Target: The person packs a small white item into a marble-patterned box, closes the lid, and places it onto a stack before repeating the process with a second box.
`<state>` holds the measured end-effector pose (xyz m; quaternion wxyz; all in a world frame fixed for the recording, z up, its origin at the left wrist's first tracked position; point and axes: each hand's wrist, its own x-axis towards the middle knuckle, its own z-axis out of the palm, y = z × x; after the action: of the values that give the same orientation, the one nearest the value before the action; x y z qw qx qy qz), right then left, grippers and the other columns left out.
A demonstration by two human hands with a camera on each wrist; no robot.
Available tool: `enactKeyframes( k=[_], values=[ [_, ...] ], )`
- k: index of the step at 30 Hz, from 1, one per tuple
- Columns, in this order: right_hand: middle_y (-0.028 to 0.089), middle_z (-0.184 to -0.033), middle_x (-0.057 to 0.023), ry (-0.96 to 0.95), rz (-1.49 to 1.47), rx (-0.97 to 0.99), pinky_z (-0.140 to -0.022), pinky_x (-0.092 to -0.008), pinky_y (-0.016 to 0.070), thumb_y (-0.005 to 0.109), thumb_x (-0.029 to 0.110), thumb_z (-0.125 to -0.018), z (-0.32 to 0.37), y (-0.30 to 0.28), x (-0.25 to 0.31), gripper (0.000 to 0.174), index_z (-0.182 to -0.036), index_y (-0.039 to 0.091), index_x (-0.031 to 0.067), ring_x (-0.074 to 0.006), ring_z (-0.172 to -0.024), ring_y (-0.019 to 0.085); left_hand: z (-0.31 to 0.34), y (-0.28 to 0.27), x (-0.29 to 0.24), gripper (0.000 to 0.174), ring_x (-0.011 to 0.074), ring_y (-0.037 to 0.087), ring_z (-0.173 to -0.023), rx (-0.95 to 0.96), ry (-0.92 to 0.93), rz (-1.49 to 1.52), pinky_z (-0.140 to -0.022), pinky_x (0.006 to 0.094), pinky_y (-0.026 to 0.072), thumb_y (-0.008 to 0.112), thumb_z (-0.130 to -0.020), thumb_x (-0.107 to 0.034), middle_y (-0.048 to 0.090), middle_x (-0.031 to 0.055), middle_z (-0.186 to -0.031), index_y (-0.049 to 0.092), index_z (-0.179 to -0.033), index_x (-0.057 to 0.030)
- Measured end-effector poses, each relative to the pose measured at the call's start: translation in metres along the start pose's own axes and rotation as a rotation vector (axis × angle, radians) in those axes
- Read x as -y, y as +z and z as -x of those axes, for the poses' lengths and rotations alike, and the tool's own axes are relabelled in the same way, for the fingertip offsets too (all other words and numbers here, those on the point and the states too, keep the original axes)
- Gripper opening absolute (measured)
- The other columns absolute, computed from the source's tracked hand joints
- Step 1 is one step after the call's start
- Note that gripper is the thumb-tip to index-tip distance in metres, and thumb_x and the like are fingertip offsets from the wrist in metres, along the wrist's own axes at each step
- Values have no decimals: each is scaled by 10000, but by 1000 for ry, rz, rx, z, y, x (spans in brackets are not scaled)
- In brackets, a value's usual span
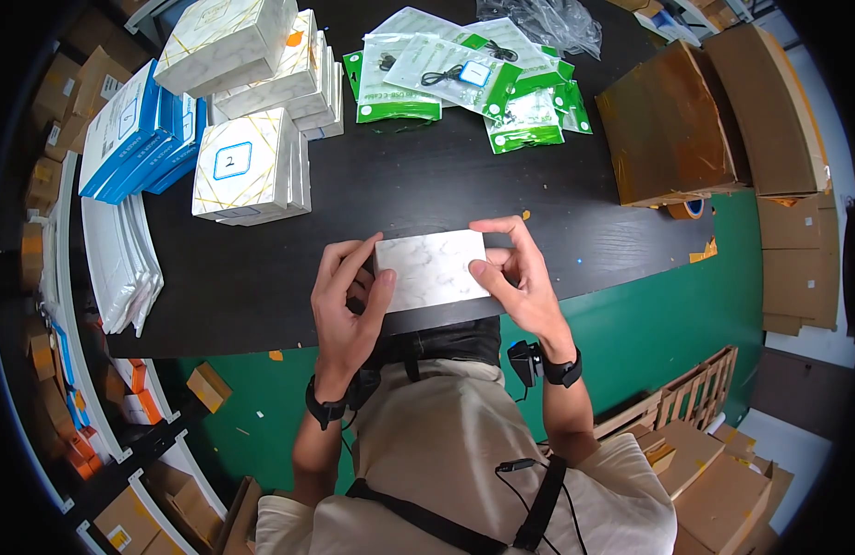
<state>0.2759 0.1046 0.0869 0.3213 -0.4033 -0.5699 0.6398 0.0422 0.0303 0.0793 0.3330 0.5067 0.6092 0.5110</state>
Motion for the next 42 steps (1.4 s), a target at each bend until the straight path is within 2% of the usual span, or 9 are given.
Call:
enactKeyframes(
  k=[1, 5, 8, 21, 24, 25, 37, 40, 42],
  values=[
    [528, -688, 80, 1, -1, 0, -556, -228, 247, 664, 34, -1021, 0, 1, -1, 393, -1380, 505, 37, 1, -603, 367, 0, 0, 0, 368, 50, 528, -792, -1, 2, -2, -618, 188, 404, 700, -980, -50, 595, 29, -1166, 704, -1344, 3],
    [373, -640, 97, -5, -41, -42, -568, -249, 236, 678, 40, -1006, -2, 4, -4, 385, -1359, 524, 36, -10, -589, 296, 0, 2, 3, 370, 56, 541, -775, -14, 11, -2, -606, 196, 416, 709, -974, -57, 607, 43, -1157, 700, -1338, 6],
    [582, -721, 66, -22, -65, -30, -561, -222, 256, 640, -3, -1001, -4, 3, -10, 417, -1392, 499, 29, 6, -617, 388, 1, 4, 11, 374, 68, 562, -731, -34, 24, 3, -584, 214, 441, 733, -960, -76, 623, 70, -1143, 700, -1321, 15],
    [655, -770, 30, -43, -85, -43, -575, -212, 277, 635, -9, -994, -6, 3, -17, 430, -1398, 491, 16, 7, -632, 404, -6, 5, 19, 328, 76, 556, -761, 20, -15, 107, -619, 215, 452, 671, -985, -91, 642, 83, -1132, 661, -1278, 58],
    [397, -627, 94, -42, -94, -87, -571, -236, 264, 666, -5, -992, -6, 8, -15, 406, -1371, 520, 0, -5, -582, 330, -4, 5, 21, 327, 76, 555, -763, 28, -38, 118, -625, 216, 452, 664, -986, -95, 643, 83, -1132, 652, -1272, 64],
    [397, -627, 94, -38, -94, -87, -571, -236, 264, 666, -5, -992, -5, 8, -15, 406, -1371, 520, 0, -5, -582, 330, -4, 5, 21, 331, 73, 555, -764, 29, -34, 131, -630, 216, 452, 662, -988, -103, 642, 81, -1126, 647, -1272, 65],
    [432, -623, 92, -63, -68, -81, -579, -224, 287, 668, 6, -996, -5, 7, -14, 415, -1381, 513, -6, 1, -575, 362, -4, 6, 22, 358, 61, 550, -757, 41, -30, 200, -650, 218, 443, 657, -995, -145, 631, 72, -1081, 623, -1281, 67],
    [611, -725, 40, -100, -61, -55, -551, -223, 247, 624, -16, -991, -4, 6, -17, 415, -1382, 487, -6, 6, -598, 364, -3, 6, 20, 360, 60, 548, -755, 40, -22, 197, -647, 219, 441, 659, -993, -137, 629, 72, -1080, 623, -1290, 63],
    [604, -723, 42, -101, -63, -59, -554, -223, 249, 622, -16, -992, -3, 6, -18, 415, -1385, 487, -5, 5, -601, 365, -2, 7, 18, 359, 65, 545, -750, 0, -16, 149, -643, 223, 443, 664, -989, -119, 641, 78, -1099, 632, -1304, 49]
  ],
)
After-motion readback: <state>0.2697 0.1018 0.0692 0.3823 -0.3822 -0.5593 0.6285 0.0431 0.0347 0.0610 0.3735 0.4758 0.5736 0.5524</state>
